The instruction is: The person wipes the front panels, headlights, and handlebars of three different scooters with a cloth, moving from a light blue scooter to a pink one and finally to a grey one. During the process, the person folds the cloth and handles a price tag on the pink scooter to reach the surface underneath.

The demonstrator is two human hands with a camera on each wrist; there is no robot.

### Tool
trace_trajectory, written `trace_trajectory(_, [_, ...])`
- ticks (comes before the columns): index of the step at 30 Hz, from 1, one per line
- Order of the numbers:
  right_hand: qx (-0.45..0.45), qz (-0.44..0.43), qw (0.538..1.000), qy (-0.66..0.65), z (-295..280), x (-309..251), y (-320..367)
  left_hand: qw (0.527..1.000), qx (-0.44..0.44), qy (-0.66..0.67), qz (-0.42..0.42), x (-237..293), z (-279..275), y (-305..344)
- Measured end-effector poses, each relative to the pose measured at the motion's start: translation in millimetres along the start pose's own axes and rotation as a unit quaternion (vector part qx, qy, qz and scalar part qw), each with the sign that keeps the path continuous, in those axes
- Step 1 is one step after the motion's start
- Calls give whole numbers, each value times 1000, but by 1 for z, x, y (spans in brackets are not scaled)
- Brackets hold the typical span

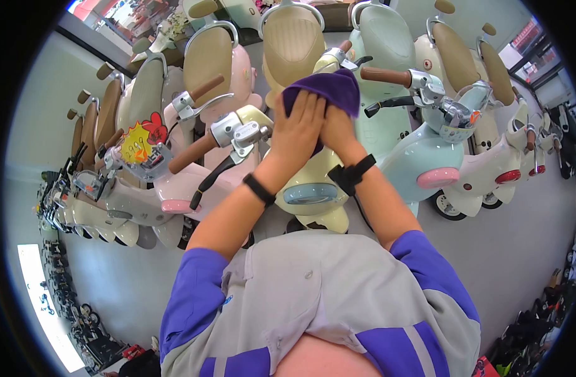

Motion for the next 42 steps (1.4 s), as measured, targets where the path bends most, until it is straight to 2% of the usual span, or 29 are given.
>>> trace_trajectory(1, [-28,46,998,-42,-13,-5,0,1000,12,-15,14,4,1,-8])
trace_trajectory(4, [-47,34,998,-29,-4,14,9,993,-59,-101,17,15,3,-13])
trace_trajectory(7, [84,-109,990,-26,21,1,33,995,-22,-93,14,13,8,18])
trace_trajectory(8, [65,-107,992,-36,21,-13,40,999,-23,-42,14,9,0,30])
trace_trajectory(11, [54,-220,967,117,12,-52,39,999,-25,25,-17,-10,-19,61])
trace_trajectory(12, [17,-218,972,80,18,-56,32,998,-16,65,-2,-15,-45,64])
trace_trajectory(15, [45,-298,935,189,16,-90,17,993,31,109,-35,-28,-84,85])
trace_trajectory(16, [-95,-238,960,116,26,-90,14,991,50,107,-57,-32,-92,94])
trace_trajectory(19, [-59,-312,945,74,66,-110,17,986,54,93,-128,-47,-99,133])
trace_trajectory(20, [-23,-305,941,143,72,-121,21,983,48,88,-155,-52,-99,147])
trace_trajectory(23, [-27,-360,904,231,88,-148,20,977,4,106,-187,-71,-89,186])
trace_trajectory(24, [-96,-363,900,220,105,-145,19,976,28,107,-187,-75,-87,194])
trace_trajectory(27, [-105,-363,916,137,117,-159,22,970,35,133,-199,-82,-92,204])
trace_trajectory(28, [-121,-338,925,121,118,-157,21,974,31,150,-167,-86,-97,203])
trace_trajectory(31, [-64,-340,933,99,91,-169,14,979,40,181,-80,-108,-123,190])
trace_trajectory(32, [-56,-335,940,34,78,-182,15,979,53,189,-54,-114,-134,184])
trace_trajectory(33, [-6,-345,939,-5,73,-196,17,978,64,198,-24,-120,-142,177])
trace_trajectory(34, [23,-359,933,22,69,-210,15,978,122,169,-6,-128,-146,171])
trace_trajectory(35, [52,-374,925,50,68,-218,14,977,142,156,-17,-141,-144,169])
trace_trajectory(37, [15,-316,938,141,87,-223,1,974,181,132,-44,-168,-135,165])
trace_trajectory(38, [16,-324,931,165,102,-220,-13,972,165,134,-100,-186,-117,167])
trace_trajectory(39, [-65,-272,942,185,121,-208,-23,968,108,195,-117,-197,-100,178])
trace_trajectory(41, [-71,-275,928,242,144,-197,-28,941,-5,304,-150,-215,-65,201])
trace_trajectory(42, [-85,-272,923,258,146,-201,-35,925,21,342,-166,-213,-56,209])
Point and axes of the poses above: each hand's wrist, its own y-axis away from the middle knuckle, its own z-axis out of the palm, x = y × z, the point moved 1 cm from there along -y, towards the middle knuckle, and after that the axes turned 14 degrees about -x, right-handed, at the moved point
